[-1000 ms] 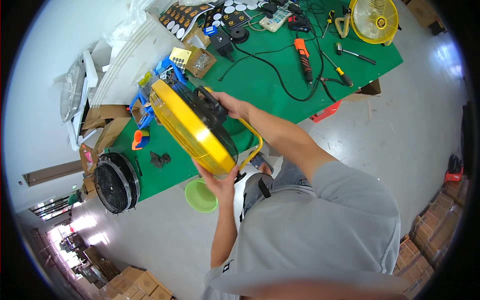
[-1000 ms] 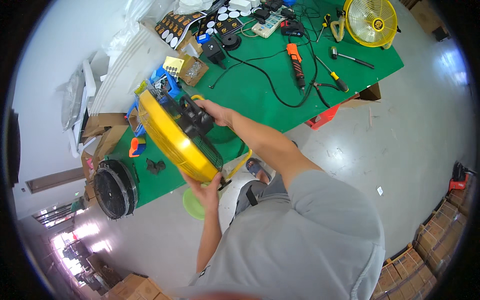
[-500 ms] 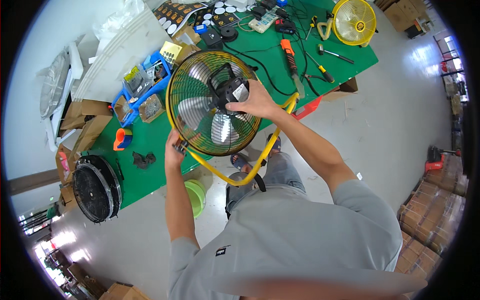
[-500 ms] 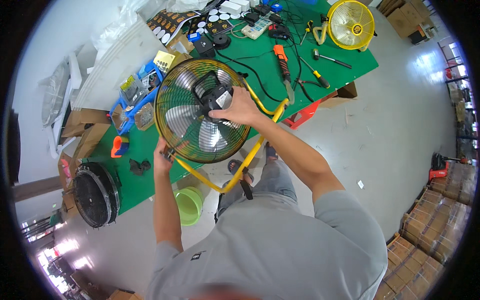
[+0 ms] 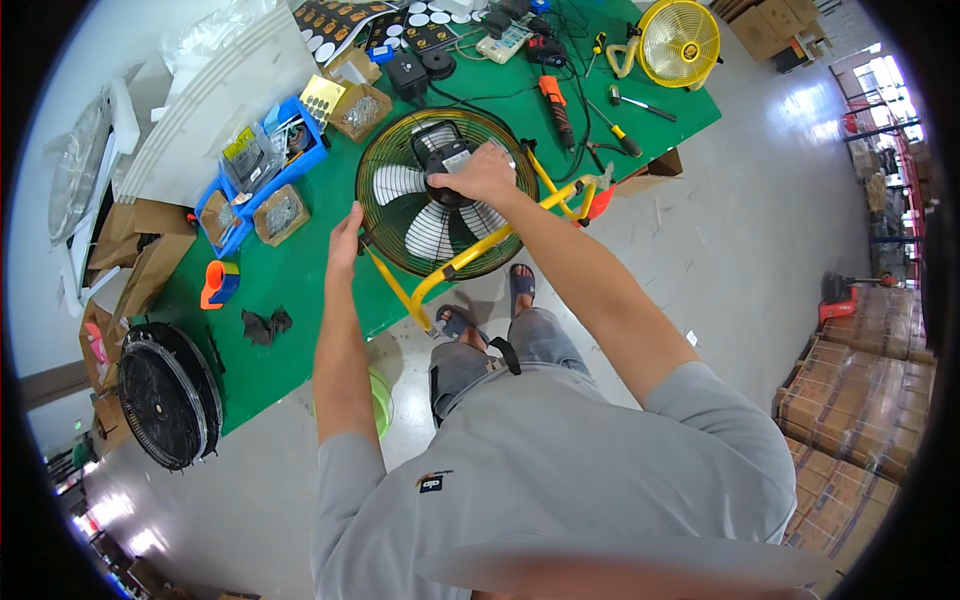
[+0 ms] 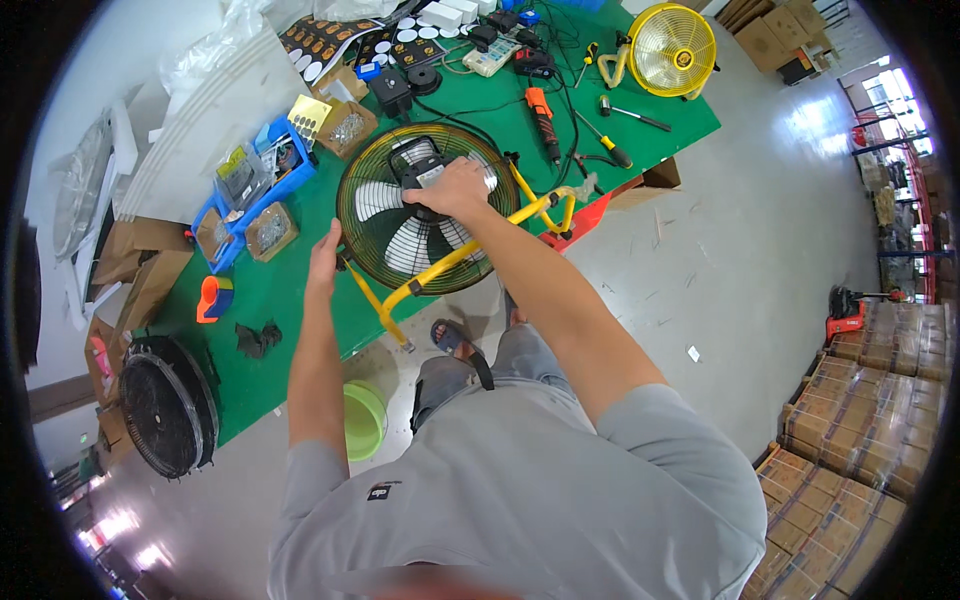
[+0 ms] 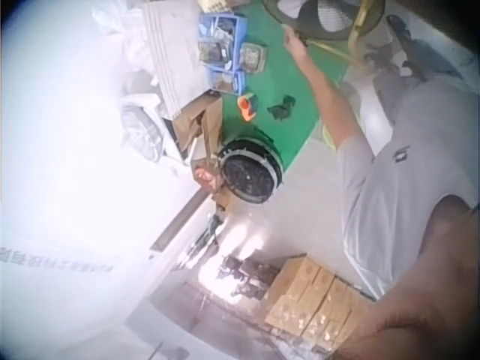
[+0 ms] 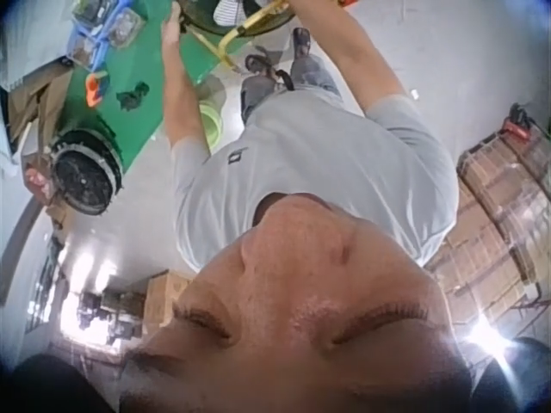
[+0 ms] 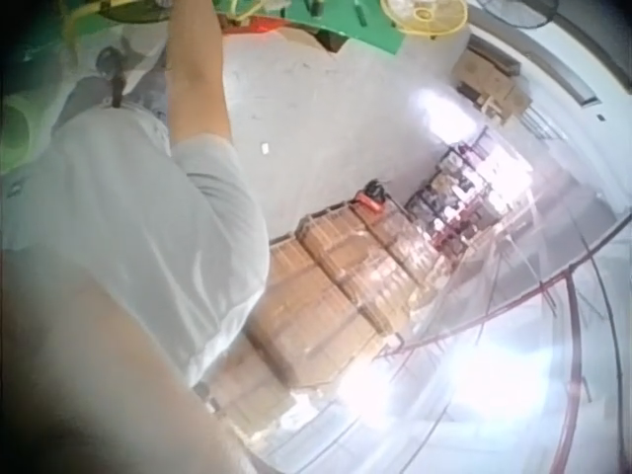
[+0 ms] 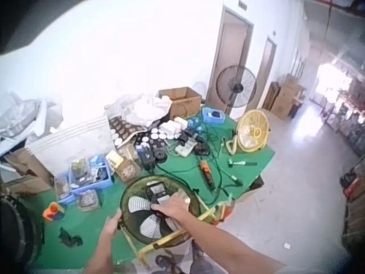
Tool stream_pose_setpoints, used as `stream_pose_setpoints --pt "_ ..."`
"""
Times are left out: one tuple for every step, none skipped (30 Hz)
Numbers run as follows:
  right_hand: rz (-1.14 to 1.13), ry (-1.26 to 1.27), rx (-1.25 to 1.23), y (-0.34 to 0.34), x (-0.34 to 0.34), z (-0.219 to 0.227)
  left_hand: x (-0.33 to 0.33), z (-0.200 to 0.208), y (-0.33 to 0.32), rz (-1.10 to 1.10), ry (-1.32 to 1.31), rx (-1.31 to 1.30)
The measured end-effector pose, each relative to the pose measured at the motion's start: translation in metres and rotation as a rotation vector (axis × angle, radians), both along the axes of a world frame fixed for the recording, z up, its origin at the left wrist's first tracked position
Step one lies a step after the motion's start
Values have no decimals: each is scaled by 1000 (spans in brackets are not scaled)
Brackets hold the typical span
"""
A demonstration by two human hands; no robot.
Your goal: Assembling a portable industrial fan by installing the blade and safety cage.
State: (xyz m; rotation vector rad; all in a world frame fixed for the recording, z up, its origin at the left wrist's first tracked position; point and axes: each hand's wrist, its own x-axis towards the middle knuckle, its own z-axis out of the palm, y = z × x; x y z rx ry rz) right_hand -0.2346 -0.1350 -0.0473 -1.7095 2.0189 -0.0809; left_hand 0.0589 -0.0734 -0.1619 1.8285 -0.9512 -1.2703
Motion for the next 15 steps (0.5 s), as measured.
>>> stream_pose_setpoints --pt "41 39 17 -3 9 -3 0 2 2 6 4 0" --pt "-2 64 36 -1 16 -5 -8 15 0 -88 -167 -62" --pt "-1 71 34 -3 20 -5 -16 27 0 -179 -339 -124" --pt "-2 108 50 -5 18 -8 -43 62 5 -241 -211 -244" --pt "17 140 60 -7 24 -6 -62 87 14 -286 -136 -224" --pt "-32 147 22 -6 25 -10 -81 111 27 -404 -141 -250" --pt "-16 151 27 -3 30 -13 -94 114 39 -518 -327 -282" --pt "54 160 34 -12 23 -16 -117 137 51 -602 -375 -378" --pt "134 165 36 -23 19 -18 -131 139 56 -598 -373 -383" --pt "59 55 17 -34 -4 -34 -148 137 59 -665 -457 -411" --pt "78 61 30 -34 -11 -26 -153 126 68 -701 -546 -408" --pt "204 48 116 -35 -21 -3 -155 116 75 -686 -537 -396" --pt "319 35 194 -36 -38 15 -159 108 81 -748 -577 -315" --pt "293 72 -35 -24 -59 16 -163 100 89 -818 -614 -235" --pt "266 106 -265 -7 -80 13 -167 89 101 -819 -608 -233"
